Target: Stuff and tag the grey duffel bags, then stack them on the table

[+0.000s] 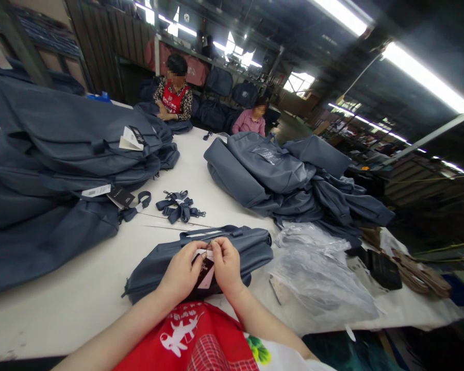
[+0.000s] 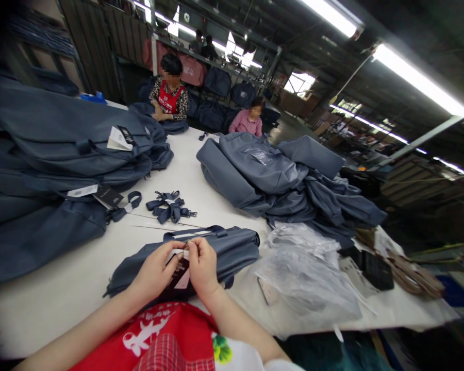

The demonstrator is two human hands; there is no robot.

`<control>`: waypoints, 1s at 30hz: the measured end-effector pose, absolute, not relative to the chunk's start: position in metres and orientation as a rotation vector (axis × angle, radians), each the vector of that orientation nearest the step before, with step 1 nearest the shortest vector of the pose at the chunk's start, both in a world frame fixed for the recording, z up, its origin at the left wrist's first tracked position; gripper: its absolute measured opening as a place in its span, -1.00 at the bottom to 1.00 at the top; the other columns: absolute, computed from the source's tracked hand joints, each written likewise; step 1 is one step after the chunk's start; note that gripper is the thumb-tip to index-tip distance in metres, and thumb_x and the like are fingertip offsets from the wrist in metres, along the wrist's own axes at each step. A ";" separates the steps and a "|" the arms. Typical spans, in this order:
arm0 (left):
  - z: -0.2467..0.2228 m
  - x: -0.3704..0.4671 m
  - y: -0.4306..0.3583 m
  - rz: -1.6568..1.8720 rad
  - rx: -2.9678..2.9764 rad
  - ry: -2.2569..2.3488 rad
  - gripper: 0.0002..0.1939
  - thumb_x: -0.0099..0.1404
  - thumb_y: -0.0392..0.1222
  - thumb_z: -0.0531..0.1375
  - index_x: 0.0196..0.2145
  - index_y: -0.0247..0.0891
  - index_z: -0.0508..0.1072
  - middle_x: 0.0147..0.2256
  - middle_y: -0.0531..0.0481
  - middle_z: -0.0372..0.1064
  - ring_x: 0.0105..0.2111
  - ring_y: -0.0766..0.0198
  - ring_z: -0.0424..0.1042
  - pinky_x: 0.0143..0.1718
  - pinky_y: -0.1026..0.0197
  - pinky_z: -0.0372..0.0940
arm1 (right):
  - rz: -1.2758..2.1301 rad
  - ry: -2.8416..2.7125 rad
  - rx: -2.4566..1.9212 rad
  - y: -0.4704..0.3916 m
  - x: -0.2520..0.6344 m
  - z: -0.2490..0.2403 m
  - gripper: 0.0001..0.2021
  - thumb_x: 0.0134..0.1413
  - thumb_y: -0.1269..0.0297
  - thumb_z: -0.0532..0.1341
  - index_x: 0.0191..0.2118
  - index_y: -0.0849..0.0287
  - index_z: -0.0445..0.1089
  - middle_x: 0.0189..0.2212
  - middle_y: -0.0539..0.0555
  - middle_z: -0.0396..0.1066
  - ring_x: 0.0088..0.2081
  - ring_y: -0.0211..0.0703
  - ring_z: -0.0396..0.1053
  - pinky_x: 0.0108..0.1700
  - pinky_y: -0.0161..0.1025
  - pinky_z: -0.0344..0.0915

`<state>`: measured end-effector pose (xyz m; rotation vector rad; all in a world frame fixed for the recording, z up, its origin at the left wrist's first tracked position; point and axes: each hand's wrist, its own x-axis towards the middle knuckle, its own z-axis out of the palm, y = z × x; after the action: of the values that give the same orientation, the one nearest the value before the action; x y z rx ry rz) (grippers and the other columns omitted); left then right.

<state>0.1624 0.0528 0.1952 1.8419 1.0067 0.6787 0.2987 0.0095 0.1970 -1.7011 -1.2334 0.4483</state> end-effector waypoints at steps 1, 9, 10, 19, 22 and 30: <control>0.198 0.159 0.058 0.637 1.836 0.979 -0.76 0.30 -0.18 0.00 -0.15 -0.21 0.40 -0.15 -0.09 0.46 -0.12 0.13 0.42 -0.02 0.10 0.26 | 0.462 -1.205 -1.684 0.011 0.302 0.199 -0.77 0.24 0.17 0.07 -0.38 0.15 0.32 -0.47 0.00 0.41 -0.40 -0.22 0.36 -0.29 -0.30 0.27; 0.201 0.146 0.085 0.503 1.816 0.865 -0.73 0.32 -0.05 -0.03 -0.36 -0.20 0.39 -0.38 0.02 0.43 -0.35 0.18 0.39 -0.25 0.16 0.26 | 0.920 -0.822 -1.392 0.019 0.313 0.206 -0.69 0.14 0.00 0.17 -0.40 0.17 0.29 -0.58 -0.05 0.40 -0.57 -0.30 0.36 -0.50 -0.37 0.28; 0.198 0.148 0.083 0.531 1.794 0.903 -0.73 0.32 -0.07 -0.04 -0.36 -0.20 0.38 -0.38 0.00 0.43 -0.34 0.17 0.39 -0.23 0.14 0.27 | 0.974 -0.801 -1.352 0.019 0.310 0.205 -0.68 0.13 0.00 0.18 -0.41 0.17 0.29 -0.58 -0.05 0.40 -0.57 -0.31 0.36 -0.51 -0.38 0.27; 0.187 0.160 0.068 0.809 1.731 1.040 -0.79 0.29 -0.20 -0.02 -0.15 -0.22 0.31 -0.21 -0.09 0.39 -0.16 0.15 0.39 -0.05 0.06 0.25 | 1.258 -0.519 -0.972 0.020 0.311 0.210 -0.80 -0.01 0.20 0.36 -0.43 0.20 0.39 -0.47 -0.05 0.39 -0.40 -0.34 0.37 -0.40 -0.44 0.27; 0.188 0.157 0.070 0.723 1.770 0.871 -0.79 0.28 -0.25 -0.01 -0.13 -0.20 0.30 -0.23 -0.05 0.39 -0.18 0.18 0.39 -0.05 0.09 0.26 | 1.355 -0.408 -0.816 0.025 0.324 0.217 -0.81 -0.01 0.23 0.36 -0.45 0.18 0.37 -0.56 -0.10 0.30 -0.38 -0.32 0.37 -0.27 -0.38 0.32; 0.162 0.185 0.055 0.966 1.460 1.007 -0.83 0.20 -0.26 0.04 -0.27 -0.25 0.37 -0.24 -0.11 0.40 -0.18 0.12 0.38 -0.05 0.04 0.25 | 1.402 -0.540 -0.777 0.018 0.283 0.218 -0.78 0.00 0.15 0.35 -0.44 0.14 0.35 -0.39 0.00 0.46 -0.22 -0.17 0.41 -0.02 -0.18 0.28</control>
<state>0.1847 0.0551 0.1618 1.4603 1.0070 0.9662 0.2831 0.0177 0.2181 -0.7765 -0.5396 1.4021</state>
